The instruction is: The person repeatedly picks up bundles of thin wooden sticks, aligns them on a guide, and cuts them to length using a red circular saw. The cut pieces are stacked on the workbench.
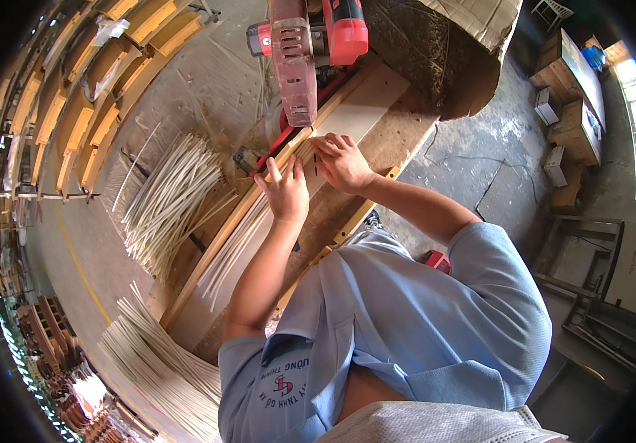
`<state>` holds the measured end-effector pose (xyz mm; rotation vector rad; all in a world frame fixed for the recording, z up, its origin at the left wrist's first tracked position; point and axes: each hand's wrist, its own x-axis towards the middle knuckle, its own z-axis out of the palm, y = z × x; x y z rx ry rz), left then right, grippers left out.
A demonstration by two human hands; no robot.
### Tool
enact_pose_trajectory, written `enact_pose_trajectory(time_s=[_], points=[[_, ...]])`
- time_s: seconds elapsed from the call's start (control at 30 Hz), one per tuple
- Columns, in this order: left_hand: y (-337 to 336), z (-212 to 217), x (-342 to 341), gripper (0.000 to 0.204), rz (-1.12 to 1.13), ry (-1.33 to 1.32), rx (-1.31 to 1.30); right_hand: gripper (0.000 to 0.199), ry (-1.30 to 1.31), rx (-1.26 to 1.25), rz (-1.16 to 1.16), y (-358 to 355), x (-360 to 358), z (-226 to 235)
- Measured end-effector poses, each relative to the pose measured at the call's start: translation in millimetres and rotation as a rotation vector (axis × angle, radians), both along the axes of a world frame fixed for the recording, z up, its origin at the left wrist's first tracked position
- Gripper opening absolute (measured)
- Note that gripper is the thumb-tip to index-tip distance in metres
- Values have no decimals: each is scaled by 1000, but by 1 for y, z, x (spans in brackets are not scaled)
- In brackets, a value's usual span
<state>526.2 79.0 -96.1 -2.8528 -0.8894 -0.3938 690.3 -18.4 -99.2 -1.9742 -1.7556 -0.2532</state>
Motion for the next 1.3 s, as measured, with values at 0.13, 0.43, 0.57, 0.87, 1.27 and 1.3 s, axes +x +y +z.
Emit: enact_pose_trajectory(time_s=[0.13, 0.43, 0.57, 0.87, 1.27, 1.3], points=[[1, -2, -2, 37, -9, 20, -3, 43, -3, -94, -36, 0, -4, 5], [-2, 7, -6, 41, -36, 60, -48, 40, -56, -143, -78, 5, -11, 1], [-3, 8, -6, 43, -28, 90, -55, 37, -55, -79, -67, 6, -9, 2], [-5, 10, -7, 47, -10, 145, -111, 40, -4, -91, -42, 1, -8, 5], [-6, 10, -4, 48, -23, 147, -87, 19, 600, -228, -272, 40, 52, 7], [-5, 9, -3, 47, -28, 132, -77, 20, 659, -261, -314, 44, 56, 9]])
